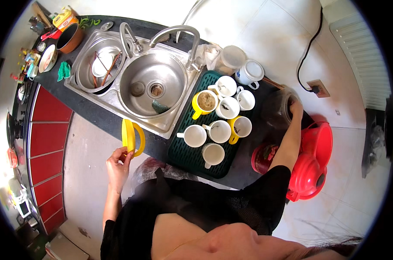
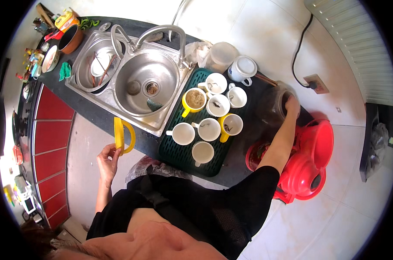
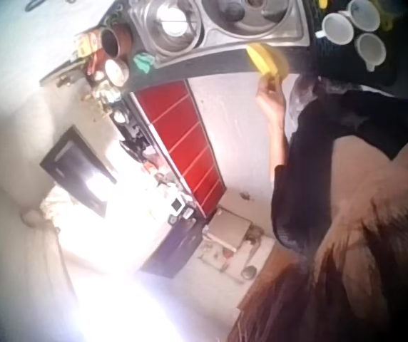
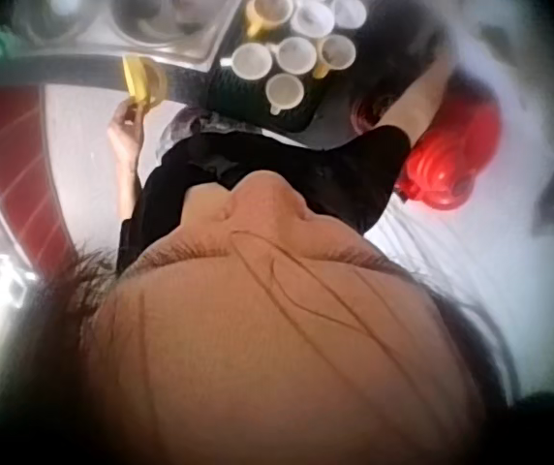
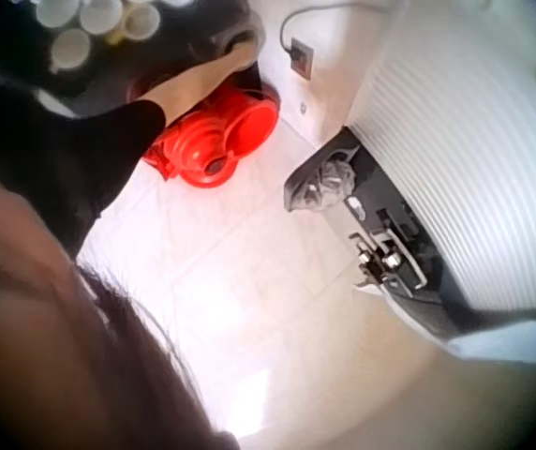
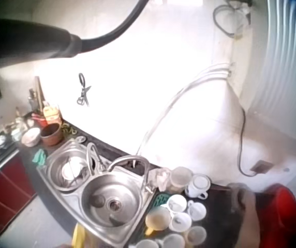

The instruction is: The person rinses a mug in a sink, places it on a drying rack, and then puts tea leaves into several mugs using a spoon.

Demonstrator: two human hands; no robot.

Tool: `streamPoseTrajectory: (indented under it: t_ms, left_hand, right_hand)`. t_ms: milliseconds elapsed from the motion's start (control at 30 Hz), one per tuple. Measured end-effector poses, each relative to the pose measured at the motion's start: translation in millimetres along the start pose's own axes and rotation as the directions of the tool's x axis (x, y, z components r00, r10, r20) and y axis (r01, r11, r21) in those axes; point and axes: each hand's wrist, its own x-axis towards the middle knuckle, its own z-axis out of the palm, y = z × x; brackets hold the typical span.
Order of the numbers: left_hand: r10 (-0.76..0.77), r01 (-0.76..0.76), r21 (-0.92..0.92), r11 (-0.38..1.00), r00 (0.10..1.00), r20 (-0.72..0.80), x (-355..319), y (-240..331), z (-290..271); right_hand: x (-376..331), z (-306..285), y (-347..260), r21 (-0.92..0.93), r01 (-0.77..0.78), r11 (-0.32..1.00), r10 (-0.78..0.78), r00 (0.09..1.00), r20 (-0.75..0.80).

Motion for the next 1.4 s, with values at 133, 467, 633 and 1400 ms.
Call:
streamPoseTrajectory:
  t_ms: [133, 467, 633, 1400]
  left_hand:
    - [0.045, -0.045, -0.029, 0.999, 0.999, 0.003, 4.7, -3.9, 8.4]
    - [0.119, -0.105, -0.108, 0.989, 0.984, 0.129, 25.1, -3.5, 23.6]
    - [0.198, -0.176, -0.157, 0.972, 0.970, 0.138, 34.2, -18.1, 21.1]
    - [0.268, -0.193, -0.312, 0.930, 0.938, 0.219, 48.0, -27.1, 23.0]
  right_hand:
    - [-4.7, -4.2, 8.3, 0.079, -0.071, 0.994, 0.082, 0.986, -0.146]
    - [-34.2, -32.5, 13.6, 0.486, -0.122, 0.865, 0.272, 0.929, -0.251]
    - [-90.0, -76.0, -28.5, 0.904, 0.025, 0.428, 0.200, 0.972, -0.121]
    - [-343.2, -27.5, -273.3, 0.921, 0.239, 0.307, -0.455, 0.887, -0.079]
